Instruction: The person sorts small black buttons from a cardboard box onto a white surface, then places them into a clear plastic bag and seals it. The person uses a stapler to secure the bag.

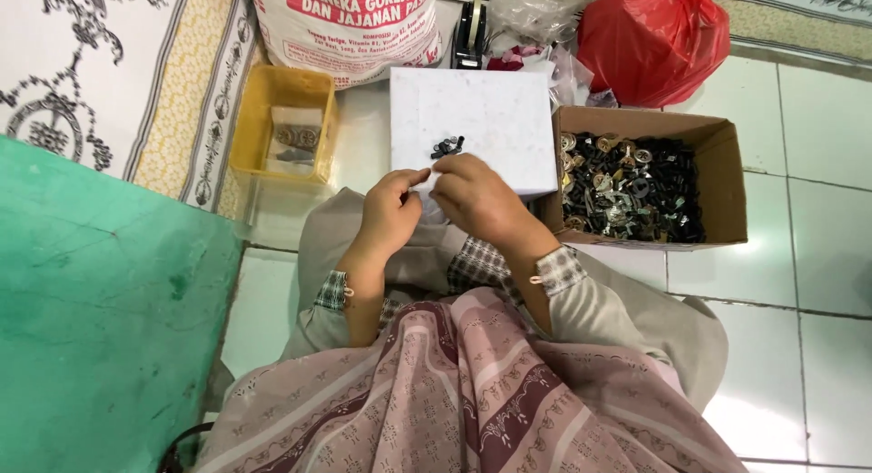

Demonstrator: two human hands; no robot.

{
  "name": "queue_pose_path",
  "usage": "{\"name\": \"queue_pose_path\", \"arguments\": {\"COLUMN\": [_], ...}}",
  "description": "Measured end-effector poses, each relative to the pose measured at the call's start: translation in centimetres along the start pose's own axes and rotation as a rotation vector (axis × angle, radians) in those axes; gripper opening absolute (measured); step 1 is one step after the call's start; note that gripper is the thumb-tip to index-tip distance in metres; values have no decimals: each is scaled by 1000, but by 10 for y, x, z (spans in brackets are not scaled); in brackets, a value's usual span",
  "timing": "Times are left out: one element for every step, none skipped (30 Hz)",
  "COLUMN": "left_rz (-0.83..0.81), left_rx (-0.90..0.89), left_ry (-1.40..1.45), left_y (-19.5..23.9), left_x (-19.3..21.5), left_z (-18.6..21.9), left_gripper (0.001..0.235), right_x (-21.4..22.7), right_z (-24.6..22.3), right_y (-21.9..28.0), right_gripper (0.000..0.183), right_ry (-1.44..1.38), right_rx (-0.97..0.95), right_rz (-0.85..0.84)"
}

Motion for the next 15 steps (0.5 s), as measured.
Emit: {"name": "queue_pose_path", "arguments": {"left_rz": [-6, 17, 48, 50, 108, 165, 162, 142, 124, 123, 140, 157, 146, 149, 163], "left_rx": [0, -57, -127, -138, -193, -249, -240, -185, -144, -151, -248, -344, -331, -344, -365], "left_ry": [-8, 2, 16, 11, -24, -60, -63, -31, 0, -4, 24, 52, 52, 29, -2], "left_y": [6, 12, 12, 5, 5, 5, 5, 4, -5, -5, 0, 5, -2, -9, -18], "left_x": [10, 20, 31, 36, 42, 48, 45, 41, 40, 42, 43, 44, 42, 41, 41], "left_z": [20, 41, 64, 64, 65, 65, 61, 55, 50, 63, 80, 96, 86, 77, 70], "left_gripper": [36, 37, 37, 37, 37, 38, 38, 36, 35, 35, 36, 37, 37, 37, 37], "right_x": [8, 19, 31, 31, 30, 29, 15, -2, -19, -26, -36, -46, -54, -63, -72], "right_z": [2, 7, 17, 28, 38, 49, 59, 73, 91, 101, 107, 113, 115, 114, 117], "right_y": [5, 10, 11, 15, 27, 39, 54, 71, 81, 82, 90, 99, 101, 101, 94], "right_gripper": [7, 11, 17, 17, 16, 15, 15, 14, 14, 14, 11, 9, 9, 12, 15], "right_ry": [-3, -73, -136, -133, -114, -93, -99, -94, -84, -84, -71, -59, -65, -12, 36], "right_rx": [-6, -104, -188, -181, -283, -385, -392, -505, -608, -605, -607, -609, -624, -580, -520], "right_rz": [7, 86, 166, 175, 233, 291, 288, 217, 157, 164, 85, 6, 1, -48, -93]}}
Point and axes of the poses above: each hand's wrist, its own y-axis away from the middle knuckle, its own x-axis out of the back of the hand, z = x × y, the point moved 4 cm from there along -y, towards the middle knuckle, and after that the axes turned 2 degrees about y, right-handed, at the moved point
